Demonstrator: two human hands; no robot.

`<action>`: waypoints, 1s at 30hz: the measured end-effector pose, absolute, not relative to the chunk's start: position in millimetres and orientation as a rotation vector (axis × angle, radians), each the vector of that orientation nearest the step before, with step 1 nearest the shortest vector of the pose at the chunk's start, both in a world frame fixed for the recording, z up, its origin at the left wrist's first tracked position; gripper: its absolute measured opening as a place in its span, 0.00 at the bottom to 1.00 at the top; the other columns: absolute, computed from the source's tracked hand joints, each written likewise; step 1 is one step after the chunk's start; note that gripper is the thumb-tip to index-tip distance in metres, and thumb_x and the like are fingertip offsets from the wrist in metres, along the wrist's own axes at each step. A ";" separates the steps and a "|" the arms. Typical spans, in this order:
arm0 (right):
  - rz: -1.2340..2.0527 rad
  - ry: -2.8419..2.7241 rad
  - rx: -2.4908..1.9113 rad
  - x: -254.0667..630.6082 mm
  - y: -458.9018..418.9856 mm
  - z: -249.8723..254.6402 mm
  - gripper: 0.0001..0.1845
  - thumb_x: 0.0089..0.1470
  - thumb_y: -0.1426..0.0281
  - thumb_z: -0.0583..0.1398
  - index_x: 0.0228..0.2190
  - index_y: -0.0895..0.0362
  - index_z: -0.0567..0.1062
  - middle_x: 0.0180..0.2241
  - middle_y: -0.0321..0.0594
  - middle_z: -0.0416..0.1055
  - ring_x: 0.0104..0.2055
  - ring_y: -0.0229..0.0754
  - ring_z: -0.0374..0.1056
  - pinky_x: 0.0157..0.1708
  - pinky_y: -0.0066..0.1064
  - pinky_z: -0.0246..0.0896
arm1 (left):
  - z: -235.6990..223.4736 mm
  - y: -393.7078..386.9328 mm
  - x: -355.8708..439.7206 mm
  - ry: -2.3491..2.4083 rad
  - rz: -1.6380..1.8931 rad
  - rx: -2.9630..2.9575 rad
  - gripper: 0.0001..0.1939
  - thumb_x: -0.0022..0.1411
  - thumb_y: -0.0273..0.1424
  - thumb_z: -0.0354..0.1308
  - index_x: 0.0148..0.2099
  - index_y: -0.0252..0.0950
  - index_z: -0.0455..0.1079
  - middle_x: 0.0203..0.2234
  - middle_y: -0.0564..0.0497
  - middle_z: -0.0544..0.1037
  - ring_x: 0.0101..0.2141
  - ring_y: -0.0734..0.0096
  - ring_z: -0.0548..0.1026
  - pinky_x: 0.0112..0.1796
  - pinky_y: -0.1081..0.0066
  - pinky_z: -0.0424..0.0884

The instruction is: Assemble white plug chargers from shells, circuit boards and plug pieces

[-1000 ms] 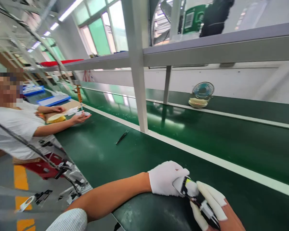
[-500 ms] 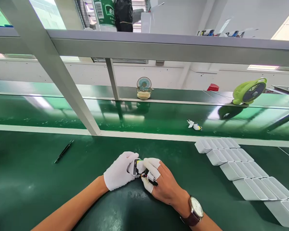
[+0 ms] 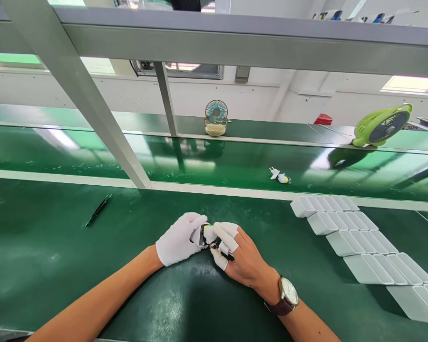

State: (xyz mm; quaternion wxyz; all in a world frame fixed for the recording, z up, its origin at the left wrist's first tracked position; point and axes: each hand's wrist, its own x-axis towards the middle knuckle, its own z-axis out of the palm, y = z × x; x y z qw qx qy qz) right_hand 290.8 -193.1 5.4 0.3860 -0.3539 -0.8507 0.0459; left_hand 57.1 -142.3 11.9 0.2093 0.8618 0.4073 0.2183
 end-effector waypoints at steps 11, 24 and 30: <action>0.130 -2.169 -0.928 292.3 -193.0 3.6 0.41 0.59 0.76 0.62 0.68 0.49 0.55 0.56 0.51 0.70 0.56 0.54 0.69 0.50 0.48 0.74 | 22.6 -139.8 63.6 1.104 0.561 2.384 0.11 0.57 0.30 0.61 0.44 0.39 0.68 0.32 0.52 0.70 0.33 0.70 0.68 0.37 0.70 0.65; 0.178 -2.209 -1.015 286.3 -191.0 -3.6 0.38 0.60 0.70 0.64 0.66 0.50 0.58 0.54 0.50 0.73 0.55 0.54 0.70 0.52 0.49 0.73 | 35.6 -145.7 71.3 0.905 0.545 2.275 0.12 0.52 0.19 0.57 0.36 0.40 0.63 0.30 0.55 0.73 0.31 0.72 0.70 0.34 0.72 0.64; 0.300 -2.134 -1.051 286.9 -189.9 -2.0 0.36 0.58 0.62 0.67 0.63 0.51 0.62 0.48 0.49 0.75 0.47 0.52 0.74 0.46 0.46 0.76 | 5.1 -147.9 63.8 1.070 0.559 2.322 0.34 0.50 0.35 0.67 0.60 0.42 0.64 0.47 0.45 0.75 0.50 0.53 0.73 0.50 0.58 0.69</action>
